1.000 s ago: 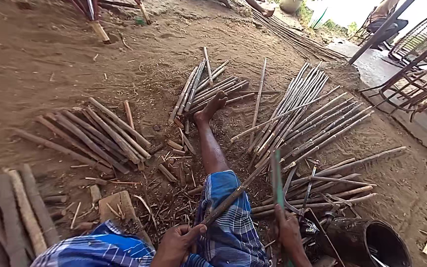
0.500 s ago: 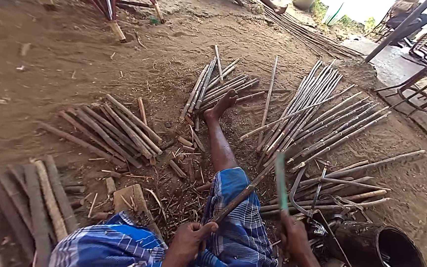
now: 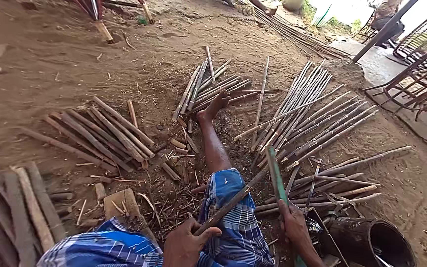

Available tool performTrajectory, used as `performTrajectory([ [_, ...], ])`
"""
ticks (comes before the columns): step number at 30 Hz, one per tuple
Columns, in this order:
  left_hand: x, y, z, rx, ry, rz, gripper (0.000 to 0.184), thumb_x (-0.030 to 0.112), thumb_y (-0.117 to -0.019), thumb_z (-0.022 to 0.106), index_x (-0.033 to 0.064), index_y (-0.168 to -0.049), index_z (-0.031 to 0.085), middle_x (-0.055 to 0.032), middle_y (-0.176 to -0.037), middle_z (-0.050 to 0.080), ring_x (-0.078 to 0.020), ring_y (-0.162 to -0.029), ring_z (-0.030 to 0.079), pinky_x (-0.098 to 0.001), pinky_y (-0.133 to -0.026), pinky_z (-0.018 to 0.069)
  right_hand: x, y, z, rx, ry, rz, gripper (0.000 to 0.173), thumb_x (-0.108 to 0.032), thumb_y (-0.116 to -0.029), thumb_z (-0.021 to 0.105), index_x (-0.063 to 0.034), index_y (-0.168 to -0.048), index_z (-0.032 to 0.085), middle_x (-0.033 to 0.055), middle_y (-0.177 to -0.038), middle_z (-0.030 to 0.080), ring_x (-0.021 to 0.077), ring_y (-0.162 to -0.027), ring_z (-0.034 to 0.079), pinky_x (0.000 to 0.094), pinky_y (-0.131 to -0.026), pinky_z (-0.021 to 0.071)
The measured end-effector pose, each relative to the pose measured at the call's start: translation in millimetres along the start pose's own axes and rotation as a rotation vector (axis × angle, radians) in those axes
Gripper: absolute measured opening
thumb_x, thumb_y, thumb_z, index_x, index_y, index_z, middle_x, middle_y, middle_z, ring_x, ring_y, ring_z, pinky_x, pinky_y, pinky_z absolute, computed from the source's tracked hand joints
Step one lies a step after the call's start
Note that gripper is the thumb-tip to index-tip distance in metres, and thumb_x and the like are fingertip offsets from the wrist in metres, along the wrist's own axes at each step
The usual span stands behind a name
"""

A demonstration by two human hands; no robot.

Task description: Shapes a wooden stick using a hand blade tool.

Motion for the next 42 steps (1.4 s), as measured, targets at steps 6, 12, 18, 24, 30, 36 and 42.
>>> performTrajectory([
  [6, -15.6, -10.5, 2.3, -0.119, 0.088, 0.003, 0.068, 0.082, -0.0738, 0.068, 0.0156, -0.089, 0.070, 0.0005, -0.070, 0.061, -0.0186, -0.063, 0.059, -0.0472, -0.061, 0.0507, 0.7, 3.3, -0.2, 0.011, 0.036, -0.043, 0.060, -0.059, -0.1026, 0.047, -0.0053, -0.086, 0.067, 0.0064, -0.062, 0.058, 0.0221, -0.053, 0.058, 0.0453, -0.053, 0.0516],
  [12, -36.2, -14.6, 16.6, -0.305, 0.453, -0.111, 0.058, 0.066, -0.0930, 0.060, 0.0119, -0.073, 0.071, -0.0014, -0.059, 0.062, -0.0146, -0.048, 0.053, -0.0351, -0.049, 0.0449, 20.5, 21.7, 13.1, -0.003, 0.070, -0.063, 0.060, -0.067, -0.0984, 0.047, -0.0133, -0.086, 0.070, 0.0012, -0.062, 0.057, 0.0179, -0.054, 0.057, 0.0444, -0.055, 0.0505],
  [18, -30.9, -15.8, 16.8, -0.286, 0.397, -0.192, 0.051, 0.059, -0.0799, 0.081, 0.0101, -0.070, 0.067, -0.0021, -0.056, 0.060, -0.0151, -0.048, 0.055, -0.0354, -0.051, 0.0471, 13.7, 37.3, 29.8, -0.181, 0.033, -0.115, 0.054, -0.054, -0.1028, 0.051, -0.0066, -0.083, 0.068, 0.0049, -0.063, 0.059, 0.0191, -0.058, 0.060, 0.0438, -0.058, 0.0513],
  [24, -22.7, -16.6, 15.9, -0.411, 0.432, -0.284, 0.050, 0.056, -0.0920, 0.071, 0.0095, -0.072, 0.071, -0.0016, -0.054, 0.060, -0.0105, -0.041, 0.047, -0.0276, -0.042, 0.0377, 19.1, 10.1, 11.0, 0.056, -0.122, -0.030, 0.056, -0.052, -0.1058, 0.047, -0.0030, -0.084, 0.062, 0.0049, -0.056, 0.051, 0.0180, -0.044, 0.050, 0.0383, -0.042, 0.0465],
  [30, -21.6, -25.1, 11.2, -0.485, 0.475, -0.192, 0.049, 0.054, -0.1000, 0.060, 0.0089, -0.090, 0.076, -0.0032, -0.066, 0.067, -0.0122, -0.047, 0.053, -0.0281, -0.044, 0.0430, 16.4, -1.8, 7.6, 0.108, -0.092, -0.023, 0.058, -0.057, -0.1040, 0.047, -0.0065, -0.081, 0.063, 0.0050, -0.056, 0.054, 0.0193, -0.044, 0.052, 0.0399, -0.043, 0.0481],
  [36, -32.7, -28.5, 10.5, -0.296, 0.586, -0.164, 0.044, 0.041, -0.0745, 0.091, 0.0075, -0.084, 0.064, -0.0061, -0.064, 0.061, -0.0154, -0.046, 0.052, -0.0305, -0.042, 0.0441, 14.9, 12.2, 18.0, -0.033, 0.081, -0.122, 0.060, -0.064, -0.0996, 0.049, -0.0090, -0.086, 0.069, 0.0046, -0.063, 0.057, 0.0208, -0.056, 0.058, 0.0455, -0.055, 0.0512],
  [42, -25.0, -27.0, 7.2, -0.374, 0.623, -0.220, 0.041, 0.041, -0.0889, 0.080, 0.0048, -0.079, 0.063, -0.0088, -0.060, 0.064, -0.0148, -0.039, 0.053, -0.0271, -0.037, 0.0431, 7.8, 21.1, 26.9, -0.120, 0.222, -0.206, 0.060, -0.065, -0.0999, 0.047, -0.0107, -0.085, 0.068, 0.0050, -0.064, 0.059, 0.0217, -0.060, 0.061, 0.0481, -0.059, 0.0521],
])
Point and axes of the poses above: each hand's wrist, its own y-axis away from the middle knuckle, its own z-axis out of the palm, x = y × z, the point moved 4 cm from there along -y, towards the middle knuckle
